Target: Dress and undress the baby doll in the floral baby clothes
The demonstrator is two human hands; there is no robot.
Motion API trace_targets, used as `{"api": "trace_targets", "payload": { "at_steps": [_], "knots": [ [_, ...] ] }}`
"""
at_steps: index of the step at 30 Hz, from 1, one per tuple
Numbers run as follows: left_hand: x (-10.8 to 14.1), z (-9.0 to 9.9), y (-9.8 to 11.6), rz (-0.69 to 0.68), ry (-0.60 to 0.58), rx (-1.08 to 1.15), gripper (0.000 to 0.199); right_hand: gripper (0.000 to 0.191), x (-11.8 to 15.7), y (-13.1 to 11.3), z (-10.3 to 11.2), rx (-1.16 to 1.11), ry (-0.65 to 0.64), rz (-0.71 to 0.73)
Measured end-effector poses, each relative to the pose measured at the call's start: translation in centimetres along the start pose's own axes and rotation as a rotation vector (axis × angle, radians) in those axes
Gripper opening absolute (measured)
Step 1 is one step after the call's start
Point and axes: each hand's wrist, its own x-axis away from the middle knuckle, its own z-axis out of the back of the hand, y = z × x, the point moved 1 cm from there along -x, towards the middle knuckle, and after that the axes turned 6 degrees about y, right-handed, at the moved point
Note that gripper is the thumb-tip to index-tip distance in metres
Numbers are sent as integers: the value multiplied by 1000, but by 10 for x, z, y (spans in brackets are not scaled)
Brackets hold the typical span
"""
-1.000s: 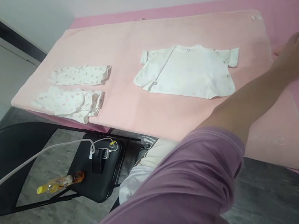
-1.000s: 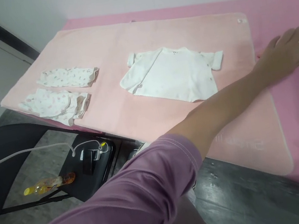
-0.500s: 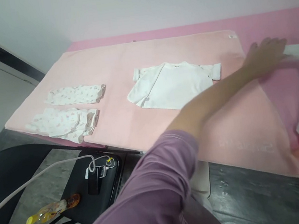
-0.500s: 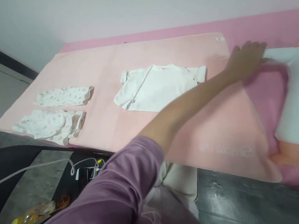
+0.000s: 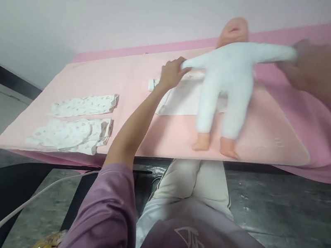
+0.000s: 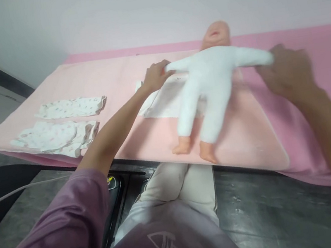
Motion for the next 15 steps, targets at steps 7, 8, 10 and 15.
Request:
{"api": "trace_targets", "payload": {
  "at_steps": [7, 8, 10, 15],
  "knots": [
    [45, 23, -73, 232, 45, -8, 61, 57, -20, -99, -50, -212, -127, 51],
    [49, 22, -78, 250, 41, 2, 60, 60, -22, -104, -57, -235, -149, 6],
    [53, 20, -83, 278, 35, 26, 60, 66, -24, -109, -66, -255, -222, -107],
    [60, 5, -82, 331, 131, 80, 78, 78, -16, -128, -63, 14, -230, -158]
  ]
}}
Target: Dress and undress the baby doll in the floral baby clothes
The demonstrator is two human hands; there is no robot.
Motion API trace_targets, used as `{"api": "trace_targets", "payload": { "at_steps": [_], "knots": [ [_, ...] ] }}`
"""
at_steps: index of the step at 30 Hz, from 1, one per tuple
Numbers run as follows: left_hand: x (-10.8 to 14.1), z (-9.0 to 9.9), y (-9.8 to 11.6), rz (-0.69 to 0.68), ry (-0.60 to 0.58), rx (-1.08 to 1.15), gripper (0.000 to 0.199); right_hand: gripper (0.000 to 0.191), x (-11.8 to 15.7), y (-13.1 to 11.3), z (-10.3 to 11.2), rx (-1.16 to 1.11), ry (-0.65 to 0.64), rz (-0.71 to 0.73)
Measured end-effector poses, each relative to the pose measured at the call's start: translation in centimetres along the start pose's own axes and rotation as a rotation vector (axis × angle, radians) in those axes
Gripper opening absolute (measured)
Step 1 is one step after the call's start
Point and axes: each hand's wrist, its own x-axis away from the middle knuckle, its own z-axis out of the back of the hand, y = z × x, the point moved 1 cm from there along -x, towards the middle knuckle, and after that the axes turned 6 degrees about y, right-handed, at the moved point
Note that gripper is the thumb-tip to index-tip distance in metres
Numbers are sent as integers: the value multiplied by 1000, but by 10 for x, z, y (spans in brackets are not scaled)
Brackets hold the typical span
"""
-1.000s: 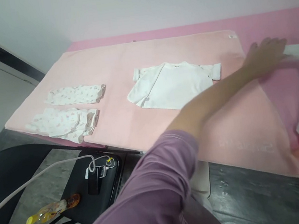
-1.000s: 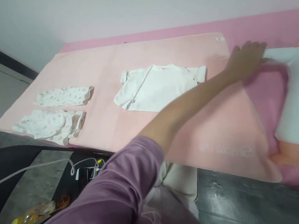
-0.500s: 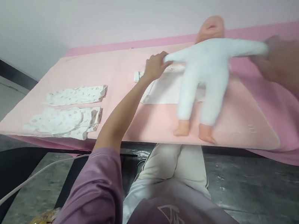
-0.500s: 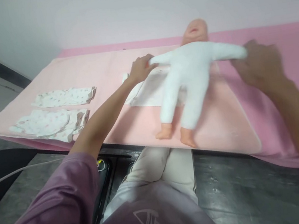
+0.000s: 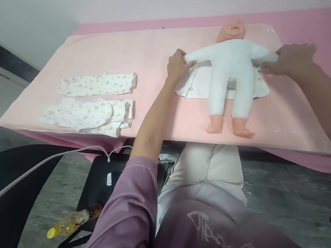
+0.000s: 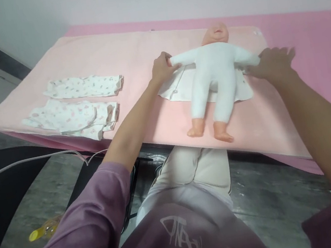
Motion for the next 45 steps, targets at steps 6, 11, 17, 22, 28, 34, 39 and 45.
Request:
{"api": "trace_targets", "payload": {
  "at_steps": [6, 11, 17, 22, 28, 34, 39, 45],
  "knots": [
    [9, -22, 15, 159, 190, 28, 102, 54, 20, -85, 26, -198, 202, 437],
    [14, -22, 24, 240, 118, 39, 101, 65, -6, -162, 21, -319, -90, 702],
    [18, -22, 19, 231, 109, 23, 103, 75, -35, -199, 4, -216, -195, 632],
    [22, -27, 17, 156, 105, -35, 108, 74, -48, -203, -1, -203, -238, 657],
    [26, -30, 18, 132, 133, -44, 102, 62, -39, -192, -2, -269, -125, 668],
    [26, -26, 19, 109, 126, -2, 104, 48, -27, -163, 0, -459, -11, 559],
    [19, -29, 13, 114, 53, 7, 81, 40, -30, -150, -3, -555, 14, 570],
    [13, -35, 7, 68, 25, -14, 42, 46, -27, -160, 1, -526, -108, 620]
  ]
}}
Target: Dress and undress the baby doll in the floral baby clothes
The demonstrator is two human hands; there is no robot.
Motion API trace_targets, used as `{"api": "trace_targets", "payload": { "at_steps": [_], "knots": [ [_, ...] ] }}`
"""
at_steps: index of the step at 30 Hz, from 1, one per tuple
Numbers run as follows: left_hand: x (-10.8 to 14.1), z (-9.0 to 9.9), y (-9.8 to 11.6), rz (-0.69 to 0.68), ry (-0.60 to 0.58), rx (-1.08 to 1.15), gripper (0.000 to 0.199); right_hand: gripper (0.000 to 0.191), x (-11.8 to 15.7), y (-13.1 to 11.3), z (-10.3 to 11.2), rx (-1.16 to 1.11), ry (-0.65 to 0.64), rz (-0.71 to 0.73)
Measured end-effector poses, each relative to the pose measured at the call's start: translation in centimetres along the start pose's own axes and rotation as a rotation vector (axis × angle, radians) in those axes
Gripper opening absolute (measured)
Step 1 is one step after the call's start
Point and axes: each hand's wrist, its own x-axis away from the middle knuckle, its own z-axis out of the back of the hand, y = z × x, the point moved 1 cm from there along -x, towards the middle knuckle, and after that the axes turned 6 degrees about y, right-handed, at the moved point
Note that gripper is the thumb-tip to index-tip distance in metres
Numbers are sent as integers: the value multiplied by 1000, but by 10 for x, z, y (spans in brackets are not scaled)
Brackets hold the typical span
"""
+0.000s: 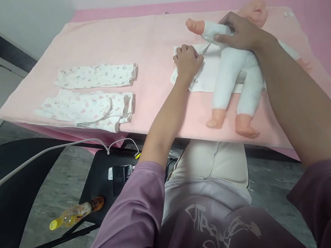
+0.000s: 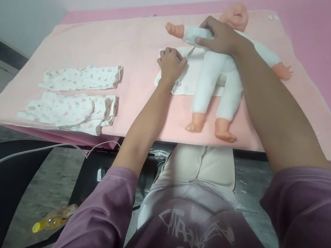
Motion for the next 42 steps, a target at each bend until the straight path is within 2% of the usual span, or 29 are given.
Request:
{"api": "trace_targets", "payload": {
  "at_steps": [4, 12, 18, 24, 26, 29, 31, 36, 42],
  "knots": [
    [-1, 2, -1, 31, 28, 27, 38, 43, -1, -4, 2, -49, -23, 30],
    [-6, 5, -3, 123, 51, 58, 30, 34, 0, -1, 4, -74, 13, 17],
    [-6, 6, -5, 123, 93, 119, 53, 35, 0, -4, 7, -67, -84, 33],
    [-4, 11, -4, 108, 59, 118, 32, 40, -8, 1, 7, -72, -172, 75],
    [-5, 11, -4, 119, 54, 135, 34, 47, -7, -1, 7, -60, -179, 64],
    [-8, 7, -7, 121, 55, 166, 37, 69, -2, -8, 8, -17, -147, 4],
    [-10, 5, -9, 113, 71, 164, 35, 73, 1, -12, 8, 5, -117, -21],
    [-12, 3, -12, 101, 157, 168, 24, 62, 2, -12, 8, 76, -71, -23],
    [-12, 2, -12, 52, 194, 208, 29, 55, -8, -15, 2, 91, -121, -4]
  ]
}}
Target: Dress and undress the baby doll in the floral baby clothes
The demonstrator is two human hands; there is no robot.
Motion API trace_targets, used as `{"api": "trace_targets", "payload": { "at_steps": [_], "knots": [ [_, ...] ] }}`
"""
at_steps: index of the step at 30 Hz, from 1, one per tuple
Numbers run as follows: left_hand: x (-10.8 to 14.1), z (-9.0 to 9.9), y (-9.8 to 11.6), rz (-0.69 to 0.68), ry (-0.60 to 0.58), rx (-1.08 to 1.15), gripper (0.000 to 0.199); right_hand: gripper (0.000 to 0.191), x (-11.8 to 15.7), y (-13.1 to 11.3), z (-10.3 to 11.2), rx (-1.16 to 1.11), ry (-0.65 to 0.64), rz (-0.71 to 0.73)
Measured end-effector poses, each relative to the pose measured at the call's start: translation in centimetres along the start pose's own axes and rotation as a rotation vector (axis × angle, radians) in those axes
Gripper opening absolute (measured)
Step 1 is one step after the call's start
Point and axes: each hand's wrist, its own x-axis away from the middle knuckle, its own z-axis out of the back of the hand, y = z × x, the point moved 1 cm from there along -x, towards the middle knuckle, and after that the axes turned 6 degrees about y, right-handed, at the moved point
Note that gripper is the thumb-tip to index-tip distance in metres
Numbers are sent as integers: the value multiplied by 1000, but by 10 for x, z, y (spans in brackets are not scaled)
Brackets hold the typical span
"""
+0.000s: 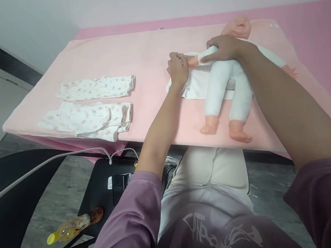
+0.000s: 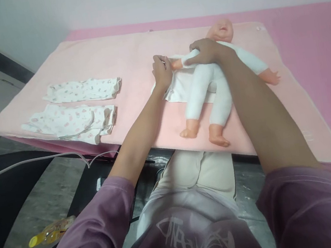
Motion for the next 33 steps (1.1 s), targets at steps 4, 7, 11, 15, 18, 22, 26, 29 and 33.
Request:
{"api": "trace_targets", "payload": {
  "at_steps": [4, 7, 11, 15, 18, 22, 26, 29, 33],
  "knots": [
    [2, -1, -1, -112, 5, 25, 25, 56, -19, -17, -15, 93, 58, -33],
    [4, -2, -1, -185, -16, 38, 28, 52, -29, -34, -25, 175, 94, -67],
    [7, -3, -1, -220, -63, 38, 45, 35, -12, -38, -18, 88, 240, -42],
    [7, -3, -2, -188, -96, -18, 57, 29, 45, 16, 6, 110, 480, -24],
    [2, -4, -1, -167, -181, -119, 62, 44, 88, 80, 19, 117, 491, -76],
    [-6, -2, 1, -142, -246, -152, 66, 49, 112, 128, 23, -44, 149, -68],
    [-10, 5, 4, -148, -271, -165, 68, 43, 105, 122, 24, -124, 239, -179],
    [-11, 9, 3, -171, -282, -195, 69, 41, 92, 105, 31, -158, 308, -157],
    [-16, 10, 2, -184, -275, -201, 72, 40, 79, 78, 48, -163, 305, -121]
  ]
}}
